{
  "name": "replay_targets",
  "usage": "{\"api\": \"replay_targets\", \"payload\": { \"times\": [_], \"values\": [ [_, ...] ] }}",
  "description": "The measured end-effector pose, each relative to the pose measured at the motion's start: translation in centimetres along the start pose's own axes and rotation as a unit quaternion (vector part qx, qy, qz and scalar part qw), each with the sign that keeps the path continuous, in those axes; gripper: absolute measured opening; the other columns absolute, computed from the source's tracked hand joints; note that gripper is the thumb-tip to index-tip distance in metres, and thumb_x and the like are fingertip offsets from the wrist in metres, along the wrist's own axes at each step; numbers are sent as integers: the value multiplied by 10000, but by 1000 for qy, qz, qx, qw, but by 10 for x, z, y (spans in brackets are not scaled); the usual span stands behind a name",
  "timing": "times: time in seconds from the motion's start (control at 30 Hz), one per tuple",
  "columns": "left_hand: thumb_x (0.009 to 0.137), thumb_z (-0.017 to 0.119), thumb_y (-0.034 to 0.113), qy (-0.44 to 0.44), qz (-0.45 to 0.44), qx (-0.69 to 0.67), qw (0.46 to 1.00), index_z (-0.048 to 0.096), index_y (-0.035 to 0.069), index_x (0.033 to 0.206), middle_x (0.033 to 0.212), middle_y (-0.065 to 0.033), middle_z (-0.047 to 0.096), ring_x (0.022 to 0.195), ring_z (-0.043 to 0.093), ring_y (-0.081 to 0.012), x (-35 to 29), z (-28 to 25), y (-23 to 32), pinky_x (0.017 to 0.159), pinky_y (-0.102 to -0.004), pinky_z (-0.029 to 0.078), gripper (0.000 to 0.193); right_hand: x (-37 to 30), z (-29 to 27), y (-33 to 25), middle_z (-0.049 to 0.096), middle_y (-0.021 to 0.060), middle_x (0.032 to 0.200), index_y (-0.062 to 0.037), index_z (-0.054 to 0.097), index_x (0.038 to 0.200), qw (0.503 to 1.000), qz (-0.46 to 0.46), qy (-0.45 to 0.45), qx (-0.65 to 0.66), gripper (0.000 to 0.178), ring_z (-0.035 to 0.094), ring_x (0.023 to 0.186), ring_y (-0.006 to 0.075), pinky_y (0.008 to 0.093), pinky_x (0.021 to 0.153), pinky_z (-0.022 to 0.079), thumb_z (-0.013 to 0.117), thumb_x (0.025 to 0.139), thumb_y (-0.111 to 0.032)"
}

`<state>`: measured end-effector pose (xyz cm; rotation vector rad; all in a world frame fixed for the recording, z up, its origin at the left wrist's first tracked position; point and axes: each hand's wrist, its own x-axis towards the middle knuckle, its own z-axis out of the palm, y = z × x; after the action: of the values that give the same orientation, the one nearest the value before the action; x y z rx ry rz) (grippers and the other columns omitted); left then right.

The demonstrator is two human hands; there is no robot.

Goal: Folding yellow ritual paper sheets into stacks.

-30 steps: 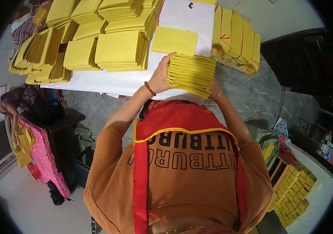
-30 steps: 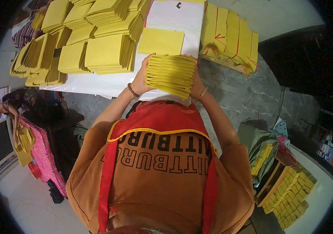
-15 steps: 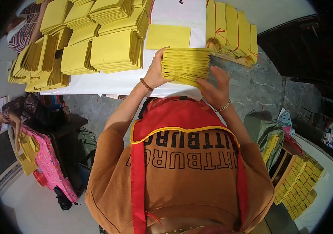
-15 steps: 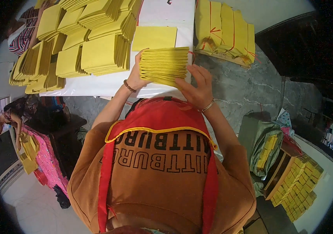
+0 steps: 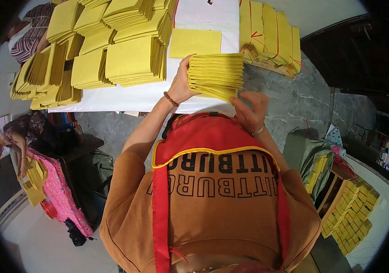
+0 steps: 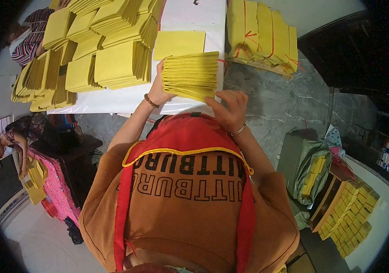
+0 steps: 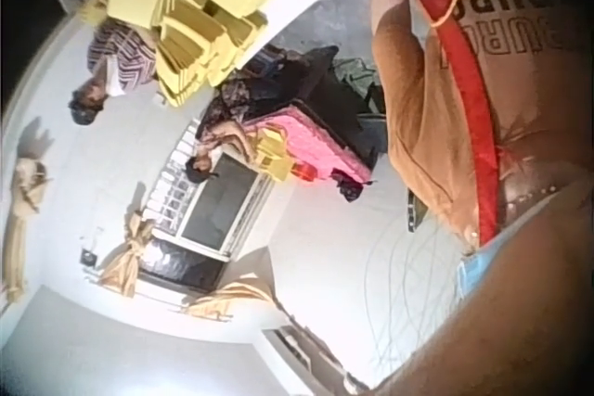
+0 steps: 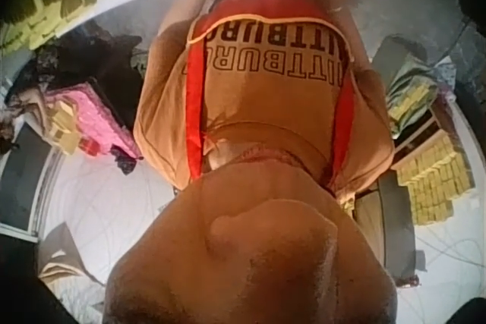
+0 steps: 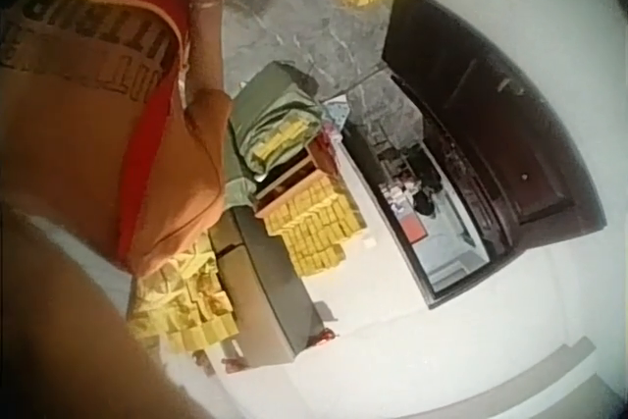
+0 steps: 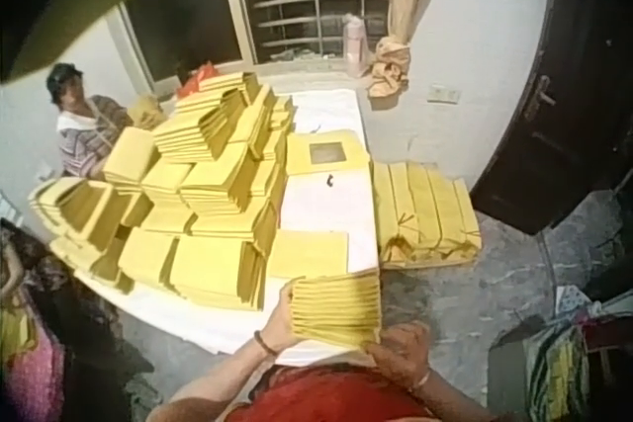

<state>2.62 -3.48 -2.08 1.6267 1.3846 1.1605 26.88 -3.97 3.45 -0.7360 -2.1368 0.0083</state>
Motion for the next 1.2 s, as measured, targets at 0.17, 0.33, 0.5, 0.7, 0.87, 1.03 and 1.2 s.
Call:
{"api": "replay_targets", "payload": {
  "times": [0.17,0.33,0.5,0.7,0.87,1.03,1.2],
  "values": [
    [547,843,243,17,13,2,1000,262,-3,1300,1205,-196,405,1104,453,-306,3,-2,-1,954,-370,382,982,6,4,3,531,2,920,-173,634,853,1000,9,1,-20,253,512,875,194,364,773,343,701,617,-109],
    [523,843,267,46,72,31,996,307,-1,1280,1205,-197,433,1101,453,-332,3,-1,1,946,-389,377,965,18,2,2,535,18,904,-159,621,815,999,36,-21,-29,202,516,854,211,370,780,338,714,636,-150],
    [537,841,279,38,35,3,999,291,11,1280,1208,-201,424,1129,435,-341,3,-2,19,958,-389,365,962,19,4,4,541,44,893,-112,603,802,998,48,-9,44,191,519,847,241,373,766,350,724,653,-117],
    [591,834,265,27,30,-1,999,214,4,1293,1211,-176,392,1149,433,-266,9,3,25,955,-348,366,972,4,17,25,474,144,1142,-80,496,990,985,127,-23,118,381,474,1034,307,424,868,377,740,704,-145],
    [572,827,348,-16,20,-53,998,244,-4,1271,1195,-215,402,1126,439,-336,5,0,51,949,-372,369,976,31,32,15,301,144,1340,-99,127,1350,944,143,68,290,869,324,1250,297,417,1017,308,729,741,-248],
    [567,837,314,-25,79,-56,995,231,13,1295,1229,-200,395,1152,427,-319,2,-6,50,966,-368,360,994,-1,61,42,345,137,1303,-88,102,1377,857,316,8,407,871,378,1199,234,380,999,331,703,765,-242],
    [538,849,312,-67,-9,-36,997,202,22,1342,1288,-195,361,1205,374,-323,-18,0,11,1015,-381,319,1072,-6,65,43,414,122,1225,-47,167,1357,962,167,-127,178,786,437,1127,219,342,960,368,679,777,-183]
  ]
}}
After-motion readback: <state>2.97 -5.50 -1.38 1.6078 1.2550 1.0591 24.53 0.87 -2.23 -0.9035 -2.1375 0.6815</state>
